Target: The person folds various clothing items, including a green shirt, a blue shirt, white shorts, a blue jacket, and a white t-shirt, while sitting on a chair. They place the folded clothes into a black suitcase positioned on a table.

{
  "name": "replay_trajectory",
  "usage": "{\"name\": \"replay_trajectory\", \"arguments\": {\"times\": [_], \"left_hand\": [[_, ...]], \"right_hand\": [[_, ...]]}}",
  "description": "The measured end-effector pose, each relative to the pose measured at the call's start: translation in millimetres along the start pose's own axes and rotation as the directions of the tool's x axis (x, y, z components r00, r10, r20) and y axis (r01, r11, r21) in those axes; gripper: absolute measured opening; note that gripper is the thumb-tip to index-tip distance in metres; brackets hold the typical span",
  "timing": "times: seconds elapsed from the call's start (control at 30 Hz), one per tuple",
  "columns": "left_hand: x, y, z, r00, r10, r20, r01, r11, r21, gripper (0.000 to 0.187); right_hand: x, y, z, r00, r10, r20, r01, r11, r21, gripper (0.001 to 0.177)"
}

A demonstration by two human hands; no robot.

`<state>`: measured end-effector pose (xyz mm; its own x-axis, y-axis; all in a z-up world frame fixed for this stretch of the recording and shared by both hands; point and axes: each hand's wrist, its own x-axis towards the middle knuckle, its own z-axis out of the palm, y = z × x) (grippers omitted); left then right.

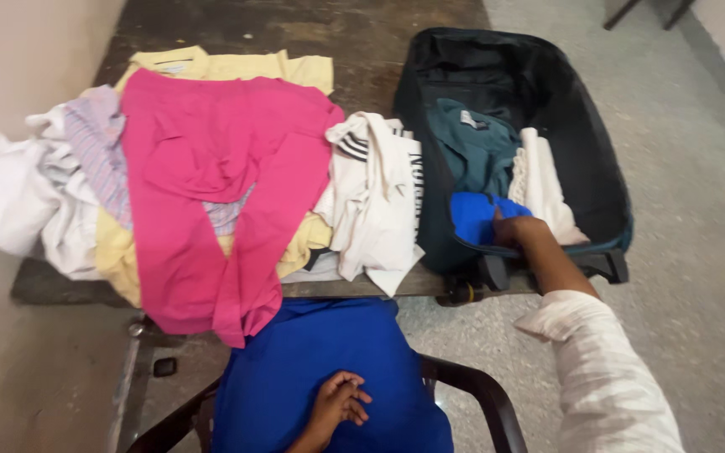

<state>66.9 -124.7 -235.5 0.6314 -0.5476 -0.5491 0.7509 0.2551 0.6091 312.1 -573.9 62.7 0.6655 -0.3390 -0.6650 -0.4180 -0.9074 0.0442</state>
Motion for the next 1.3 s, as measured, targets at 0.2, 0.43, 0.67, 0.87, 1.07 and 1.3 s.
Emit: {"name": "replay_trajectory", "arguments": {"times": [0.2, 0.43, 0.67, 0.87, 1.07, 1.3], "left_hand": [[1.8, -0.3, 0.0, 1.000, 0.008, 0.016, -0.008, 1.000, -0.015, 0.028], [3.2, 0.7, 7.3, 0.998, 0.051, 0.030, -0.052, 0.998, 0.034, 0.024], [0.9, 0.7, 19.3, 0.994, 0.111, 0.027, -0.112, 0.991, 0.070, 0.025], [-19.0, 37.9, 30.0, 0.910, 0.398, -0.117, -0.382, 0.914, 0.136, 0.021], [-33.9, 107.6, 62.9, 0.711, 0.674, -0.200, -0.558, 0.714, 0.423, 0.014], [-56.4, 154.7, 86.9, 0.433, 0.896, -0.099, -0.658, 0.389, 0.645, 0.021]], "right_hand": [[0.7, -3.1, 1.2, 0.981, 0.027, -0.190, -0.053, 0.990, -0.133, 0.078], [-65.1, -47.2, -17.8, 0.819, -0.175, -0.547, 0.249, 0.966, 0.063, 0.052], [-112.2, -208.9, 89.5, 0.728, -0.341, -0.594, 0.342, 0.932, -0.116, 0.059], [-100.6, -215.8, 147.5, 0.535, -0.265, -0.802, 0.737, 0.610, 0.290, 0.036], [-88.0, -215.9, 156.2, 0.642, -0.060, -0.764, 0.518, 0.769, 0.375, 0.052], [-87.6, -230.9, 170.3, 0.542, -0.146, -0.828, 0.689, 0.641, 0.338, 0.028]]}}
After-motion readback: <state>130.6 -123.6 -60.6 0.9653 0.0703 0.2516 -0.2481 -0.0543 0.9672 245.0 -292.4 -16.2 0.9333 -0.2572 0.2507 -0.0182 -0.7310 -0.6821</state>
